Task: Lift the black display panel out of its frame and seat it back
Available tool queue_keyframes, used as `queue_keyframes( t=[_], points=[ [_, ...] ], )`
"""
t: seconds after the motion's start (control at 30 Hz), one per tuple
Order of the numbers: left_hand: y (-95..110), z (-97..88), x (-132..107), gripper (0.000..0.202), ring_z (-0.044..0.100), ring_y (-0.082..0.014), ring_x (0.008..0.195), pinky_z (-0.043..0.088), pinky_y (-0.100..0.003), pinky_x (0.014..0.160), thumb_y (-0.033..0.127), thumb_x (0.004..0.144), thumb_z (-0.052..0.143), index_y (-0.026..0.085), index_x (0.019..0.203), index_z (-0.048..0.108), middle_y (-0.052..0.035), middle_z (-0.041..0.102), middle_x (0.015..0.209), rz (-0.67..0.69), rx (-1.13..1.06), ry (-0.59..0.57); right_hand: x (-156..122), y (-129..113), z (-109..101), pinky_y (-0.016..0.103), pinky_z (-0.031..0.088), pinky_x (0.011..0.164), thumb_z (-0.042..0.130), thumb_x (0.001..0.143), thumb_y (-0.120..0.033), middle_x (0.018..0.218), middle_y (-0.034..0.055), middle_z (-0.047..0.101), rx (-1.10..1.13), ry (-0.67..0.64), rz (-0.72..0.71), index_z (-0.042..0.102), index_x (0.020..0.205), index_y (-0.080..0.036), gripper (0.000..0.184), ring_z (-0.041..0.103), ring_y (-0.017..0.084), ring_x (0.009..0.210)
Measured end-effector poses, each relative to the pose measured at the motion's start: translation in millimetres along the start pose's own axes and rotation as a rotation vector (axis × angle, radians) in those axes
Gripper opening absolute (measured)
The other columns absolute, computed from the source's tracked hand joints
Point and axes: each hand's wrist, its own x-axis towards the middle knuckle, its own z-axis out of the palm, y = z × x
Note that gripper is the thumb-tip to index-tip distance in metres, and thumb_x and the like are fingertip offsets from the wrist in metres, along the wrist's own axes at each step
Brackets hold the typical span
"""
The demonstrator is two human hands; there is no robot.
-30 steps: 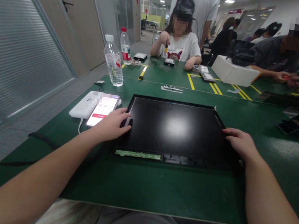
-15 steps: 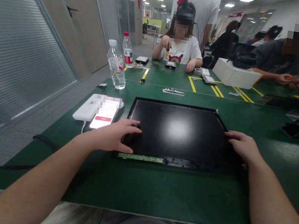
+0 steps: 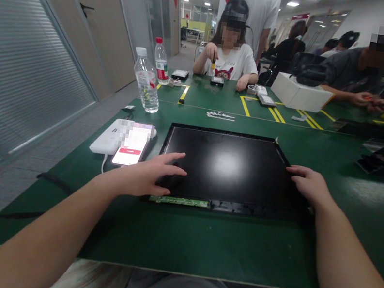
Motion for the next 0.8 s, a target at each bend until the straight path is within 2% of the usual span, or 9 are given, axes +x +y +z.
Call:
queue_keyframes(
  t=[0.27,0.63,0.8],
  points=[
    [0.8,1.2,0.1,0.055,0.029,-0.0350,0.153,0.034,-0.050,0.119,0.021,0.089,0.068,0.033,0.142,0.060,-0.0075,0.020,0.172,0.025,0.030,-0.022,0.1,0.8,0.9,0.048,0.044,0.112,0.058,0.064,-0.013,0.122,0.0039,0.073,-0.015,-0.006,-0.014,0.077,0.086,-0.026,0.032,0.065,0.030,0.120],
    [4.7,1.0,-0.3,0.047,0.033,-0.0345,0.152,0.036,-0.051,0.118,0.019,0.094,0.059,0.031,0.139,0.061,-0.0077,0.023,0.171,0.044,0.034,-0.031,-2.9,-3.3,0.1,0.048,0.042,0.114,0.057,0.064,-0.012,0.120,0.0041,0.074,-0.013,0.004,-0.012,0.076,0.084,-0.026,0.031,0.064,0.030,0.122],
    [7.8,0.5,0.3,0.051,0.030,-0.0355,0.153,0.034,-0.056,0.119,0.015,0.094,0.056,0.033,0.141,0.059,-0.0072,0.020,0.172,0.020,0.046,-0.055,-1.4,-1.0,1.0,0.051,0.042,0.114,0.057,0.065,-0.014,0.124,0.0052,0.072,0.000,0.007,-0.001,0.076,0.086,-0.026,0.031,0.064,0.030,0.122]
  ],
)
